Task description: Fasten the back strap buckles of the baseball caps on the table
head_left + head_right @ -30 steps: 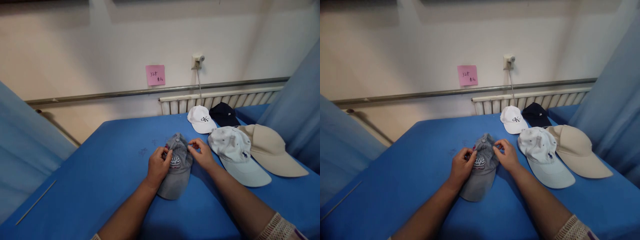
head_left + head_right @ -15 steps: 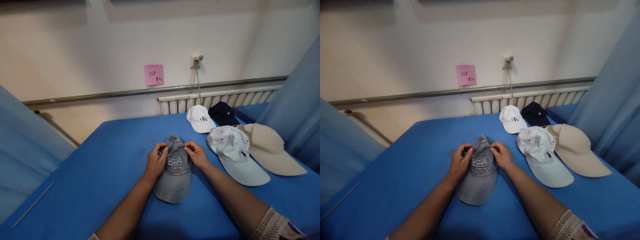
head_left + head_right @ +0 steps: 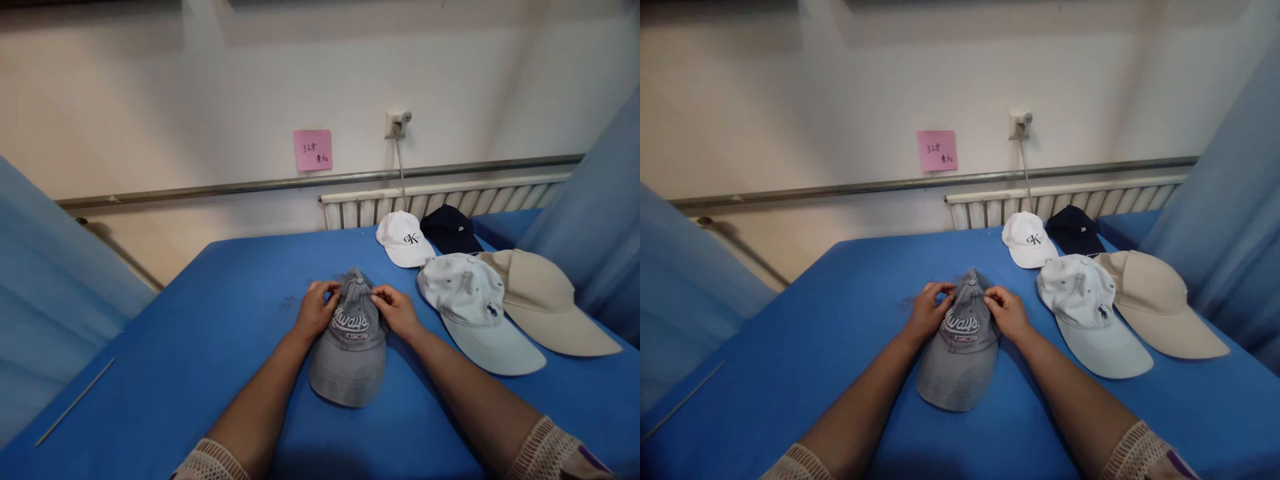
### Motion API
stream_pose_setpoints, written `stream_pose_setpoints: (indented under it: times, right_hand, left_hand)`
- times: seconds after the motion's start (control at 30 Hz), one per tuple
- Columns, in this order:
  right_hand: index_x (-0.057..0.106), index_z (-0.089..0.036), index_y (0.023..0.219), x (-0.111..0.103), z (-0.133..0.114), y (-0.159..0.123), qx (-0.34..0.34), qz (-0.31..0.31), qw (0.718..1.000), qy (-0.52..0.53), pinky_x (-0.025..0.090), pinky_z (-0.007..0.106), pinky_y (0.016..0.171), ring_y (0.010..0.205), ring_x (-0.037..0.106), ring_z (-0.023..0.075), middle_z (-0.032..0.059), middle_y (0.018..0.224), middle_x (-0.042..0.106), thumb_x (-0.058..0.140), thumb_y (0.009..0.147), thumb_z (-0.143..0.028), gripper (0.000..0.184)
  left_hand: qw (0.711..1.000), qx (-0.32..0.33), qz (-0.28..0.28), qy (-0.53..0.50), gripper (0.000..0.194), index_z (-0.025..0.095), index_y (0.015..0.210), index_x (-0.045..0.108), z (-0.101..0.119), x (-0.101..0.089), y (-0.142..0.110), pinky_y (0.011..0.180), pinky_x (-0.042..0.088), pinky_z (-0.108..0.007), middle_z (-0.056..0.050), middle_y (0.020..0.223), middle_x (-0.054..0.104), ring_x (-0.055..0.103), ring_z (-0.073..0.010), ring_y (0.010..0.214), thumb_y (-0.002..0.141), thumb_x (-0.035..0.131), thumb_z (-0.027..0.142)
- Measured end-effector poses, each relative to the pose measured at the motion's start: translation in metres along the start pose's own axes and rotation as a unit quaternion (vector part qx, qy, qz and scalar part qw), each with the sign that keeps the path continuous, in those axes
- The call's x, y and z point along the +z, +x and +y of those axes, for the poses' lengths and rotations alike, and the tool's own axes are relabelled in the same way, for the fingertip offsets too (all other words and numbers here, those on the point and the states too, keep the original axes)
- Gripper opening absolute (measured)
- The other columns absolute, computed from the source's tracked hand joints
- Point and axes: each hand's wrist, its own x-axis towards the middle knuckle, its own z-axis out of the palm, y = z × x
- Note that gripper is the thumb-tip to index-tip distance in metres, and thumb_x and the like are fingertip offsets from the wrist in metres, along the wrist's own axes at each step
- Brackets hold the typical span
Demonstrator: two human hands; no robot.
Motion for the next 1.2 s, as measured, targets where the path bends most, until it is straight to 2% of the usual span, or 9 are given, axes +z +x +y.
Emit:
stream_pose_setpoints:
  times: [0.1,0.2,0.37,0.53,0.73,0.87,0.97,1.07,1.2]
  right_hand:
    - [0.066,-0.020,0.082,-0.006,-0.010,0.000,-0.050,0.049,0.997,-0.036,0.046,0.029,0.069,0.072,0.058,0.0172,0.0027,0.080,0.066,0.060,0.081,-0.039,0.020]
    - [0.065,-0.020,0.078,-0.012,-0.021,0.001,-0.103,0.078,0.990,-0.058,0.045,0.030,0.073,0.077,0.058,0.0174,0.0035,0.084,0.065,0.060,0.082,-0.035,0.017]
    - [0.065,-0.019,0.078,-0.014,-0.023,0.001,-0.107,0.065,0.989,-0.081,0.045,0.029,0.070,0.076,0.058,0.0171,0.0032,0.082,0.064,0.056,0.085,-0.033,0.018]
    - [0.064,-0.020,0.079,-0.013,-0.021,0.001,-0.148,0.108,0.978,-0.099,0.046,0.030,0.073,0.078,0.059,0.0174,0.0034,0.083,0.064,0.055,0.087,-0.030,0.015]
    - [0.064,-0.021,0.082,-0.006,-0.025,-0.003,-0.201,0.045,0.970,-0.133,0.048,0.030,0.074,0.080,0.060,0.0173,0.0041,0.086,0.065,0.053,0.089,-0.023,0.012]
    - [0.064,-0.022,0.088,0.001,-0.030,-0.006,-0.233,0.012,0.962,-0.142,0.048,0.031,0.078,0.086,0.061,0.0180,0.0049,0.088,0.065,0.052,0.089,-0.020,0.012]
    - [0.065,-0.022,0.090,0.002,-0.035,-0.009,-0.252,-0.001,0.957,-0.142,0.049,0.031,0.078,0.086,0.060,0.0182,0.0056,0.089,0.064,0.051,0.090,-0.019,0.014]
    - [0.065,-0.022,0.089,-0.001,-0.036,-0.008,-0.237,0.012,0.964,-0.121,0.049,0.032,0.081,0.088,0.061,0.0185,0.0053,0.090,0.066,0.052,0.090,-0.021,0.014]
    - [0.068,-0.022,0.094,-0.005,-0.022,0.001,-0.136,0.055,0.986,-0.085,0.050,0.035,0.084,0.093,0.063,0.0195,0.0059,0.098,0.069,0.050,0.090,-0.025,0.019]
  left_hand:
    - [0.985,-0.073,0.060,-0.143,0.019,0.018,0.093,0.067,0.003,-0.008,0.000,0.081,0.047,-0.031,-0.004,0.089,0.068,0.060,-0.0168,0.083,0.077,0.064,0.027]
    - [0.947,-0.142,0.068,-0.279,0.024,0.017,0.090,0.066,0.007,-0.012,-0.002,0.074,0.047,-0.026,-0.003,0.084,0.066,0.060,-0.0141,0.076,0.071,0.070,0.030]
    - [0.926,-0.173,0.071,-0.329,0.024,0.016,0.084,0.066,0.013,-0.012,-0.005,0.068,0.046,-0.023,-0.001,0.077,0.065,0.058,-0.0124,0.071,0.065,0.074,0.028]
    - [0.939,-0.150,0.069,-0.301,0.023,0.016,0.088,0.066,0.013,-0.013,-0.010,0.072,0.047,-0.024,-0.002,0.081,0.065,0.059,-0.0129,0.075,0.070,0.071,0.029]
    - [0.994,-0.026,0.066,-0.088,0.031,0.020,0.110,0.066,0.026,-0.015,-0.010,0.093,0.045,-0.038,-0.008,0.109,0.067,0.060,-0.0213,0.102,0.082,0.062,0.034]
    - [0.997,0.071,0.000,0.013,0.041,0.023,0.121,0.062,0.040,-0.011,0.001,0.100,0.041,-0.042,-0.007,0.121,0.064,0.056,-0.0236,0.113,0.081,0.065,0.034]
    - [0.994,0.094,-0.049,0.026,0.035,0.023,0.117,0.064,0.045,-0.005,0.008,0.094,0.044,-0.040,-0.006,0.111,0.068,0.059,-0.0222,0.104,0.082,0.063,0.027]
    - [0.995,0.096,-0.040,0.006,0.026,0.022,0.105,0.068,0.046,-0.004,0.008,0.091,0.047,-0.038,-0.005,0.101,0.069,0.061,-0.0208,0.098,0.081,0.061,0.018]
    - [0.995,0.088,-0.015,-0.054,0.022,0.021,0.100,0.068,0.044,-0.009,-0.001,0.089,0.048,-0.037,-0.006,0.100,0.067,0.061,-0.0200,0.097,0.080,0.061,0.018]
